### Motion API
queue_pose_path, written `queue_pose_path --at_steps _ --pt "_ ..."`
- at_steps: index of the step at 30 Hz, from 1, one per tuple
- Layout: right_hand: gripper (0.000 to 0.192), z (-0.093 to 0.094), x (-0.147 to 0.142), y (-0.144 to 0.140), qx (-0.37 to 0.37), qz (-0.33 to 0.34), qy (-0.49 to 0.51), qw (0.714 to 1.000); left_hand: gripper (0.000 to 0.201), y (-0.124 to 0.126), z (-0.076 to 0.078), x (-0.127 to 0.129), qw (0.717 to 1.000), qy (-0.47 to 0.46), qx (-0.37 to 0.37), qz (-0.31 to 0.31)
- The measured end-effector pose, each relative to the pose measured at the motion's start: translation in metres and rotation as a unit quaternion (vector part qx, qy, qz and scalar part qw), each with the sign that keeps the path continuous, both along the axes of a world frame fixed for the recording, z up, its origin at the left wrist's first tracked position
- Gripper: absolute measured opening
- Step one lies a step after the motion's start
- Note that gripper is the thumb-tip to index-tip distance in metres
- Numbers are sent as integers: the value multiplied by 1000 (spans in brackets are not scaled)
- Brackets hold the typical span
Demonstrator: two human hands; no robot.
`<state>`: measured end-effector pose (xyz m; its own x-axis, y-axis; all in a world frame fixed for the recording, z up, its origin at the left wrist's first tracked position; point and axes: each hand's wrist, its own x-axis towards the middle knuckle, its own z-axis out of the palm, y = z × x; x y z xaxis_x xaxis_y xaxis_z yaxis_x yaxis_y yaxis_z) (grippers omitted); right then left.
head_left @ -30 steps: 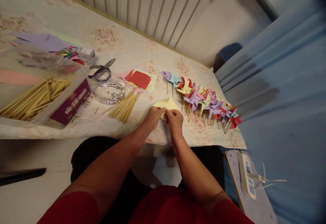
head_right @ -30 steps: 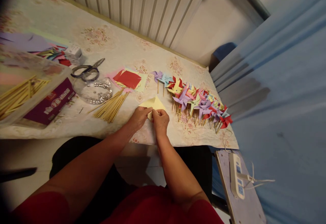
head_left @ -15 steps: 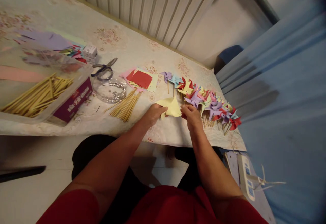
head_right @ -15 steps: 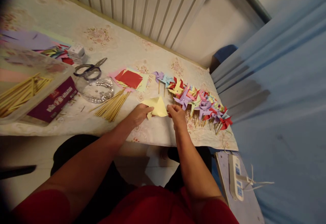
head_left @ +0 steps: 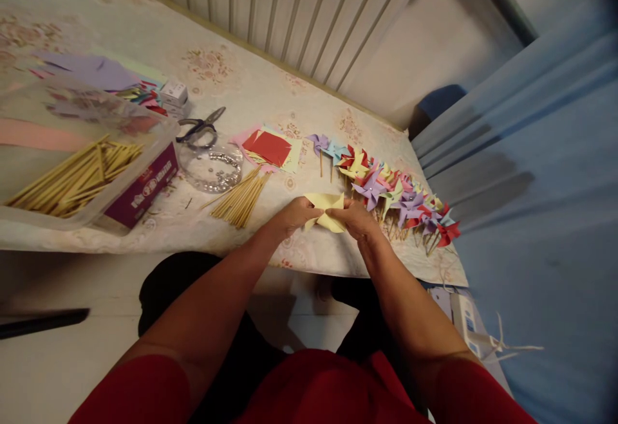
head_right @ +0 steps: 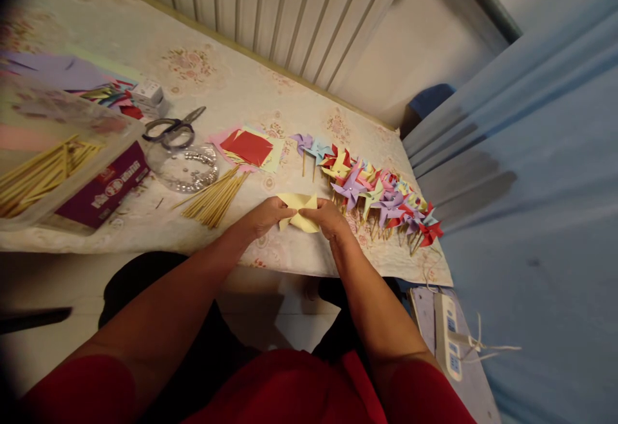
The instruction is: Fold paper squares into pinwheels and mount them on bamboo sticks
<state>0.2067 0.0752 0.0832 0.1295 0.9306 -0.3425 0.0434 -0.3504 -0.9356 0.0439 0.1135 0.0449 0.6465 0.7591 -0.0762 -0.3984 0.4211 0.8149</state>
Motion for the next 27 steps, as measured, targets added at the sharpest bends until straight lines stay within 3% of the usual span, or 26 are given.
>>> queue_pose_path --at_steps 5,12,20,27 --pt "42 -1 1 -3 -21 12 51 998 24 -1 2 -2 1000 8 13 -10" --pt "41 -5 4 -4 -38 27 100 994 30 2 -7 1 999 9 31 -32" --pt "37 -8 1 -6 -28 20 69 997 27 3 -13 4 999 16 29 -34" --pt "39 -10 -4 -10 29 -7 42 999 26 3 -15 4 998 -21 -3 -51"
